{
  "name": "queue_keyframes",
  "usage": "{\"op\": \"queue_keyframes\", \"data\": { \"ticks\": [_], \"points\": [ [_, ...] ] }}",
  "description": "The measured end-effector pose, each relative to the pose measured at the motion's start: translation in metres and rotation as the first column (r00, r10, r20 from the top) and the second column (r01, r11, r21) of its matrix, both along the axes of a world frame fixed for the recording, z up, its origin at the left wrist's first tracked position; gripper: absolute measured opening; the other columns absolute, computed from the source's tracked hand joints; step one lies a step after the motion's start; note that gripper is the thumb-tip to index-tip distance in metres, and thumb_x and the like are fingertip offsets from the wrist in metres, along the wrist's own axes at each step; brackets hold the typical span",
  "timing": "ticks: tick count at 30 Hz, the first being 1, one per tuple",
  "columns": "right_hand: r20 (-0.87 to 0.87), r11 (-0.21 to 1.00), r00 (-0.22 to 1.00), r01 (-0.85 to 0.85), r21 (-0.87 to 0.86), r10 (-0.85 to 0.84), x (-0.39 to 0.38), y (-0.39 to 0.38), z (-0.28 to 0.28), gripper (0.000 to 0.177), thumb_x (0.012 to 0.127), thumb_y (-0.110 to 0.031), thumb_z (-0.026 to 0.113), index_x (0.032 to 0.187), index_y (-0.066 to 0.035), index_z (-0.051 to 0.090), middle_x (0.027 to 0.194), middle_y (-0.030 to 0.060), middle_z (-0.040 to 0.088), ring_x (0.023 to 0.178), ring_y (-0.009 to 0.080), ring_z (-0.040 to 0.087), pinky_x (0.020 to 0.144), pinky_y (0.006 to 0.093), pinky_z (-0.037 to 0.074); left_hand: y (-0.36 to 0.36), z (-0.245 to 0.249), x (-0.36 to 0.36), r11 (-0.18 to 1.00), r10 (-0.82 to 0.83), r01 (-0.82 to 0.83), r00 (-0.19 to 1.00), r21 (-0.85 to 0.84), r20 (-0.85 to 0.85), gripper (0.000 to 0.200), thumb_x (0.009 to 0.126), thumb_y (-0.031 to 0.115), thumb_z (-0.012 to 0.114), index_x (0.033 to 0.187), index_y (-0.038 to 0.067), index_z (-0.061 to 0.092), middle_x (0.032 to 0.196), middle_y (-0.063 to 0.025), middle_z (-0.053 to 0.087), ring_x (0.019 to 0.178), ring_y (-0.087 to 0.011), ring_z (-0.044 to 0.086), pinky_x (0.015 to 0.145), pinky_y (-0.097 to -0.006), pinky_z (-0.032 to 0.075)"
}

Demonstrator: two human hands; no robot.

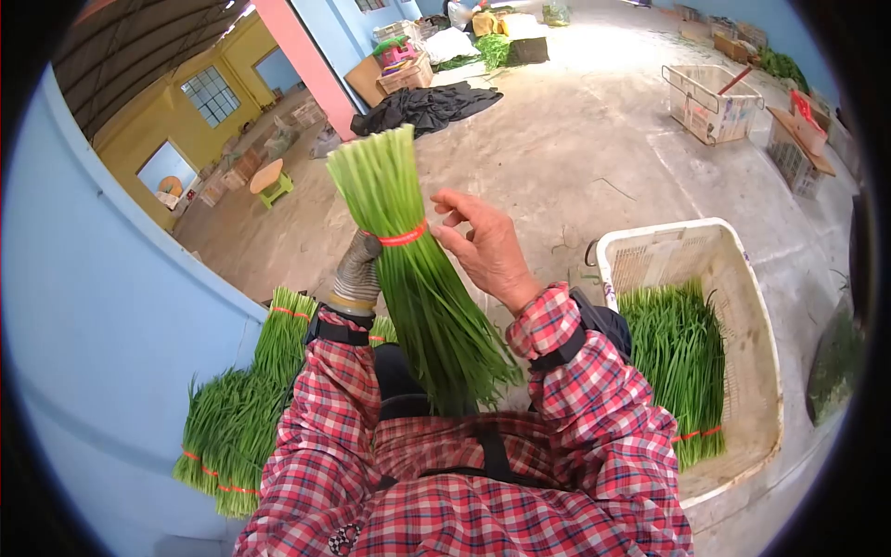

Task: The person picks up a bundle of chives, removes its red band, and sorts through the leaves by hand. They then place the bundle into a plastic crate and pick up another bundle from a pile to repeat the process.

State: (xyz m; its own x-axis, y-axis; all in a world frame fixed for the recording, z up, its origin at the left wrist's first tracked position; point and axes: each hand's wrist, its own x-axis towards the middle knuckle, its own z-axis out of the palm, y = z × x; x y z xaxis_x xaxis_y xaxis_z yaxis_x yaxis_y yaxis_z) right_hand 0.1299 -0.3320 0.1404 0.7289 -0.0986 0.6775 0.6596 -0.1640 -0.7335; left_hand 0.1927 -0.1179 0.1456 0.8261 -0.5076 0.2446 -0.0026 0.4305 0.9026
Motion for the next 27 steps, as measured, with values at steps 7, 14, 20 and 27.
{"op": "queue_keyframes", "data": {
  "ticks": [7, 14, 20, 27],
  "points": [
    [-0.165, 0.938, 0.986, 0.067, 0.339, -0.011, 0.022, -0.007, -0.035, 0.024, 0.088, -0.011, 0.063, 0.109, 0.000, 0.065, 0.097, 0.0077, 0.069, 0.082, 0.0156, 0.064, 0.072, 0.0310, 0.050, -0.026, 0.010, -0.027, 0.931, 0.187, -0.237, 0.963, 0.276, 0.194, 0.079, 0.067, 0.025, 0.087, 0.132, 0.004, 0.047, 0.121, -0.0038, 0.059, 0.109, -0.0166, 0.056, 0.094, -0.0310, 0.047],
    [-0.676, 1.000, 0.737, -0.030, 0.005, 0.025, -0.006, -0.046, -0.035, 0.064, 0.080, -0.019, 0.071, 0.137, -0.002, 0.047, 0.134, 0.0197, 0.053, 0.127, 0.0245, 0.049, 0.099, 0.0326, 0.043, -0.018, -0.019, -0.011, 0.871, 0.140, -0.376, 0.807, 0.317, 0.574, 0.081, 0.067, 0.015, 0.087, 0.134, 0.005, 0.043, 0.124, -0.0073, 0.058, 0.114, -0.0186, 0.055, 0.098, -0.0335, 0.045],
    [-0.242, 0.938, 0.957, -0.226, -0.263, 0.162, -0.008, -0.022, -0.036, 0.083, 0.073, -0.018, 0.078, 0.142, -0.003, 0.036, 0.134, 0.0180, 0.050, 0.126, 0.0292, 0.046, 0.109, 0.0364, 0.033, -0.020, -0.024, -0.025, 0.934, 0.083, -0.219, 0.901, 0.282, 0.425, 0.082, 0.069, 0.008, 0.085, 0.137, 0.004, 0.040, 0.131, -0.0079, 0.054, 0.119, -0.0194, 0.052, 0.102, -0.0348, 0.043],
    [-0.235, 0.874, 0.867, -0.351, 0.336, 0.439, -0.019, 0.018, -0.050, 0.073, 0.072, -0.009, 0.074, 0.138, -0.005, 0.043, 0.128, 0.0125, 0.055, 0.123, 0.0256, 0.049, 0.106, 0.0350, 0.035, 0.044, -0.038, -0.021, 0.739, -0.087, -0.094, 0.969, 0.667, 0.232, 0.074, 0.080, 0.019, 0.076, 0.141, 0.004, 0.037, 0.131, -0.0091, 0.052, 0.121, -0.0192, 0.050, 0.102, -0.0334, 0.043]
  ]
}}
